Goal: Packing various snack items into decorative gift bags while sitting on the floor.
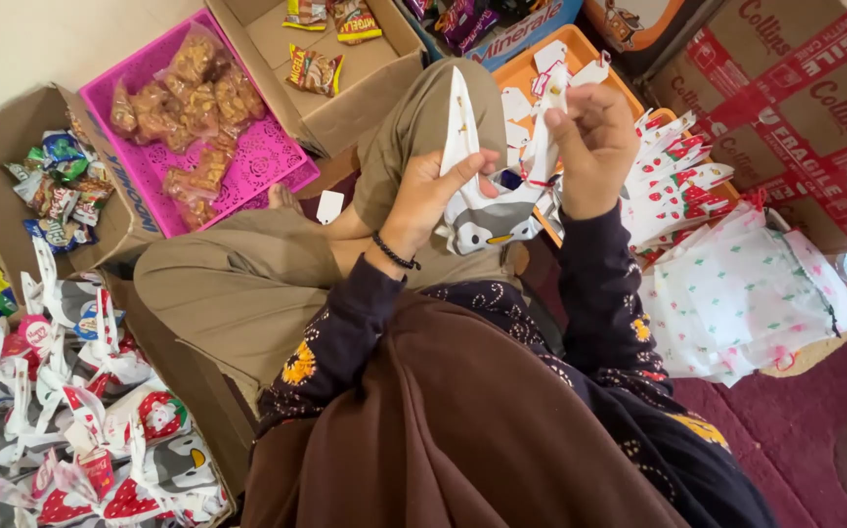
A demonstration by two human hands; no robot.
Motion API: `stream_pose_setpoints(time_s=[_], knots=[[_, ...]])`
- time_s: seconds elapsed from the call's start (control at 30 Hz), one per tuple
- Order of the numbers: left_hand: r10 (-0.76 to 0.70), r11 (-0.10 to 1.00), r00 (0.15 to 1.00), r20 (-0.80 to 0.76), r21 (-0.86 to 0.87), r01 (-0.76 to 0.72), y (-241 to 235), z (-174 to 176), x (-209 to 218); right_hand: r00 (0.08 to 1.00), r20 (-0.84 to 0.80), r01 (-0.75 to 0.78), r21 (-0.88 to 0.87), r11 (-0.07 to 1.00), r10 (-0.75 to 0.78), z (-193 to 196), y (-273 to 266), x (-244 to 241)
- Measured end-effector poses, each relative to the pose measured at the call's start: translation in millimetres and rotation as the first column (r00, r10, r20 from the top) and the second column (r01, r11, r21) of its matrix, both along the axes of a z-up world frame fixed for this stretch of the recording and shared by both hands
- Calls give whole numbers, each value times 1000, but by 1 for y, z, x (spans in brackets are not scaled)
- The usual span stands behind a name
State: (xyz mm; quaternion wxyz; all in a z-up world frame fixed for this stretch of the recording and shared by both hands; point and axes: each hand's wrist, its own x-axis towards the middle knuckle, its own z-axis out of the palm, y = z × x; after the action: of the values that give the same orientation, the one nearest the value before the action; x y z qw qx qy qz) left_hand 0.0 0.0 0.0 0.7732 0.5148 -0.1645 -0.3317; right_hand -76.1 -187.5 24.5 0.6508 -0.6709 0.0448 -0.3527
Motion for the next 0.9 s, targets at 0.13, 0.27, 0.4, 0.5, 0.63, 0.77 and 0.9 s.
stream_pose_setpoints(time_s=[0.13,0.27,0.4,0.5,0.63,0.77,0.9], knots=[[-9,999,998,59,-38,11,1,16,-5,999,20,-38,-42,998,39,9,3,-5],[-42,999,988,152,5,42,4,38,-12,997,-19,-77,-25,997,76,14,5,-9],[-109,990,968,224,109,87,7,58,-16,988,-69,-146,-181,973,135,17,5,-10],[-127,968,956,265,244,61,5,52,-13,944,-76,-331,-178,927,322,33,10,-10],[-172,970,882,438,232,73,12,48,-9,964,-151,-250,-230,940,219,37,23,-8],[-237,972,949,206,45,232,21,54,-7,978,-31,-204,57,977,206,25,22,-8],[-231,950,972,-45,-226,215,22,52,1,945,64,-325,221,919,319,23,19,-11]])
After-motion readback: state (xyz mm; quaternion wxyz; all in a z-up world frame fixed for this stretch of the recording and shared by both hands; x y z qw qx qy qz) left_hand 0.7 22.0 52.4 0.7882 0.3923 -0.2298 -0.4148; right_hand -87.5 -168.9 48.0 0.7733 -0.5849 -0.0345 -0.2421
